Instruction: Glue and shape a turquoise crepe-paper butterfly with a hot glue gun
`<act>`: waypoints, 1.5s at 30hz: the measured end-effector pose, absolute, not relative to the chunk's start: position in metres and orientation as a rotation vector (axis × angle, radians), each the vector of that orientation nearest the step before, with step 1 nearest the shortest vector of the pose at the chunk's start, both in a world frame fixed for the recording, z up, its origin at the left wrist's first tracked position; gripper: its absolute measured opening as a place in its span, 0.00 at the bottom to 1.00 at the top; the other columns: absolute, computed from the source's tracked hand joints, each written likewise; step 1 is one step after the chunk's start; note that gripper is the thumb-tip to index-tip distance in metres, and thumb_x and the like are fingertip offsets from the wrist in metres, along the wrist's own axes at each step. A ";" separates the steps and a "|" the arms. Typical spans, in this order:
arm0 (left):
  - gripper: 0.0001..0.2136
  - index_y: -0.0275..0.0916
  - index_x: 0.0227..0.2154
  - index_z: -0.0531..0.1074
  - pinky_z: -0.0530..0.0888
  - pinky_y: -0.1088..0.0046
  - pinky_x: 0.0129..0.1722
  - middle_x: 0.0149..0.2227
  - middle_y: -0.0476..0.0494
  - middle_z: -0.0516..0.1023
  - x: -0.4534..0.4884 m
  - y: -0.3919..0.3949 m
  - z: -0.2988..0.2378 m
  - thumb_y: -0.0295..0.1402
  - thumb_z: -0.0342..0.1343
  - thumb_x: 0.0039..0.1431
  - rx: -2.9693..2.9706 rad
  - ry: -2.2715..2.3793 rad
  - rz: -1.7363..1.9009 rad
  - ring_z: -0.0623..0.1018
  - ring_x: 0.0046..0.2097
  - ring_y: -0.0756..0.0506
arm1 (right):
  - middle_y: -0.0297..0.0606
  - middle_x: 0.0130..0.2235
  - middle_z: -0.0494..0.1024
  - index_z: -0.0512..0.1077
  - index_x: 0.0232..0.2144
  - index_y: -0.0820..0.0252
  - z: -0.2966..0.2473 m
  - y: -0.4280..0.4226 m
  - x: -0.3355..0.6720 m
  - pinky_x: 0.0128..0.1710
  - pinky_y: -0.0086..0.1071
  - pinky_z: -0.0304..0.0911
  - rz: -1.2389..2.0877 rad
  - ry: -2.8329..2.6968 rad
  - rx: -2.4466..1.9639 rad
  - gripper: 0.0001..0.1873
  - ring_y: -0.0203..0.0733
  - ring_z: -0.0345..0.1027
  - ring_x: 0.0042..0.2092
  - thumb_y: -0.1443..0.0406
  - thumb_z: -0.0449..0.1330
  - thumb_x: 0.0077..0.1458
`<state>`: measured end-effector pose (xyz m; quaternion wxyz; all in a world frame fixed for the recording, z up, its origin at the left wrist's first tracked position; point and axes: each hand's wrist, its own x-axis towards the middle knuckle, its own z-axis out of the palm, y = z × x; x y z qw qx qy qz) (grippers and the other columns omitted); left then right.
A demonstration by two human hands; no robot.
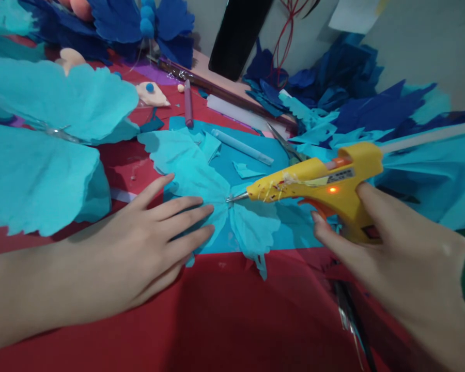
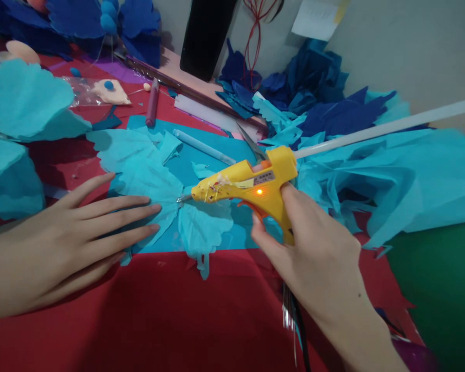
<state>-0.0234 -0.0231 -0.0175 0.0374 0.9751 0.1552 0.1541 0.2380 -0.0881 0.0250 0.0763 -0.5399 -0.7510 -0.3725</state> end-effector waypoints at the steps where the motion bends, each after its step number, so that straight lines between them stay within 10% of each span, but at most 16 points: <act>1: 0.17 0.43 0.48 0.68 0.44 0.61 0.60 0.52 0.47 0.71 -0.023 -0.023 -0.017 0.35 0.37 0.64 2.994 0.479 0.475 0.70 0.53 0.44 | 0.29 0.17 0.55 0.62 0.25 0.60 0.025 -0.089 0.238 0.15 0.26 0.42 -1.125 -2.250 -1.609 0.09 0.31 0.51 0.19 0.61 0.51 0.54; 37: 0.18 0.43 0.46 0.69 0.45 0.60 0.60 0.51 0.46 0.72 -0.023 -0.024 -0.019 0.34 0.34 0.65 3.025 0.469 0.503 0.69 0.53 0.45 | 0.32 0.18 0.65 0.63 0.24 0.64 0.027 -0.084 0.237 0.12 0.24 0.46 -1.248 -2.206 -1.579 0.15 0.27 0.50 0.16 0.56 0.54 0.52; 45: 0.16 0.35 0.47 0.68 0.46 0.58 0.60 0.47 0.41 0.73 -0.017 -0.037 -0.006 0.30 0.40 0.62 3.203 0.297 0.578 0.68 0.51 0.42 | 0.41 0.25 0.73 0.67 0.33 0.70 0.027 -0.086 0.238 0.15 0.27 0.49 -1.156 -2.176 -1.607 0.19 0.34 0.66 0.24 0.55 0.51 0.54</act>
